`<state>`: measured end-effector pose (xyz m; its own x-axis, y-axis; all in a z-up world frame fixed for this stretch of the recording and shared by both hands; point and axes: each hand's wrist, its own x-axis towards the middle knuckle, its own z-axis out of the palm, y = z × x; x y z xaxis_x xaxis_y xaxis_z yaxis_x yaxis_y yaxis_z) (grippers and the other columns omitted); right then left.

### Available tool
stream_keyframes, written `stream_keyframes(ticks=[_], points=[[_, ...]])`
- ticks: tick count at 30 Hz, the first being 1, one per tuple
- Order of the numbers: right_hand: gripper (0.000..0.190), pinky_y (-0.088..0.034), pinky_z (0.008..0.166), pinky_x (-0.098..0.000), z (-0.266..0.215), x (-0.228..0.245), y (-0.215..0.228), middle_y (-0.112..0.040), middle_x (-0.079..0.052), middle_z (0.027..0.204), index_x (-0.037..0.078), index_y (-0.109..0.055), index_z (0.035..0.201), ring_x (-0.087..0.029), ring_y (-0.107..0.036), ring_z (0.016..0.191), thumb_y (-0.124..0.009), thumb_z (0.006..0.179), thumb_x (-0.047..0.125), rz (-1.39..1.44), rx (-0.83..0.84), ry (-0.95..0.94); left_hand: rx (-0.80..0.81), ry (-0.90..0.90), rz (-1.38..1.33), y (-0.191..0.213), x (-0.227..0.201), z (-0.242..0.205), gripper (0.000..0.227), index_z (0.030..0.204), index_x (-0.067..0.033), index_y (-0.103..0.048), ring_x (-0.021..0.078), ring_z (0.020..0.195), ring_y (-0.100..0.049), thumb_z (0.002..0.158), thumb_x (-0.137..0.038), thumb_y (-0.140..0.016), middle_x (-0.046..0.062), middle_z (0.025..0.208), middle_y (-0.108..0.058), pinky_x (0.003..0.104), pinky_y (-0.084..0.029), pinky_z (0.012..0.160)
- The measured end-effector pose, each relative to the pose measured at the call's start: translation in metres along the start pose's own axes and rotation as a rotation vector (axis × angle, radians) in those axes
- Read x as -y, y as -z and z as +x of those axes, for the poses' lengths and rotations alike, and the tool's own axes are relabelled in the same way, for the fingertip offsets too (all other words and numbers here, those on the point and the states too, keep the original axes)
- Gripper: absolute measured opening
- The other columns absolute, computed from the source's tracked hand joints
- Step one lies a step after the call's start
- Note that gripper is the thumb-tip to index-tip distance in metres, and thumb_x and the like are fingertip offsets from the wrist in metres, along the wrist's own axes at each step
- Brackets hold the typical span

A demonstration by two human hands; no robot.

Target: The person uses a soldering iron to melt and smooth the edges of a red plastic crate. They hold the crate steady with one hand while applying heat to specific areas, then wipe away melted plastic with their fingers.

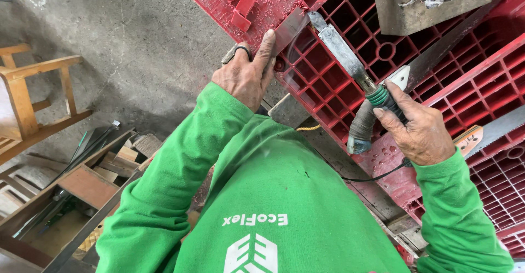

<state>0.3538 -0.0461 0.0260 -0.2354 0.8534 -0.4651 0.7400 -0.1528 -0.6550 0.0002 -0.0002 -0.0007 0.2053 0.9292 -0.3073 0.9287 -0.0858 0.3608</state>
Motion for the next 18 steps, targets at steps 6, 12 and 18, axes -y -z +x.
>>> stream_keyframes(ticks=[6,12,18], points=[[0.06,-0.059,0.079,-0.0347,-0.001,0.011,0.004,-0.076,-0.018,0.1,0.005,-0.059,0.148,-0.025,-0.076,0.086,-0.072,0.097,0.032,-0.026,-0.01,0.018,0.028,-0.022,-0.014,0.0,0.002,0.002,0.057,0.159,-0.0213,-0.037,0.0363,0.071,-0.067,0.108,-0.04,-0.055,0.021,0.103,-0.057,0.051,-0.058,0.061],[0.06,-0.059,0.083,-0.0382,-0.012,0.021,-0.005,-0.073,-0.022,0.108,0.002,-0.059,0.148,-0.032,-0.075,0.096,-0.073,0.099,0.032,-0.16,-0.111,0.102,0.068,0.002,-0.007,0.001,0.002,0.003,0.057,0.159,-0.0233,-0.037,0.0368,0.073,-0.069,0.108,-0.04,-0.054,0.022,0.103,-0.058,0.051,-0.058,0.061],[0.061,-0.059,0.078,-0.0381,-0.013,0.028,-0.005,-0.074,-0.022,0.109,0.002,-0.06,0.148,-0.033,-0.075,0.091,-0.074,0.098,0.034,-0.248,-0.11,0.087,0.008,-0.025,-0.023,-0.003,0.004,0.001,0.055,0.159,-0.0235,-0.037,0.0367,0.076,-0.069,0.109,-0.039,-0.054,0.02,0.1,-0.058,0.052,-0.059,0.066]])
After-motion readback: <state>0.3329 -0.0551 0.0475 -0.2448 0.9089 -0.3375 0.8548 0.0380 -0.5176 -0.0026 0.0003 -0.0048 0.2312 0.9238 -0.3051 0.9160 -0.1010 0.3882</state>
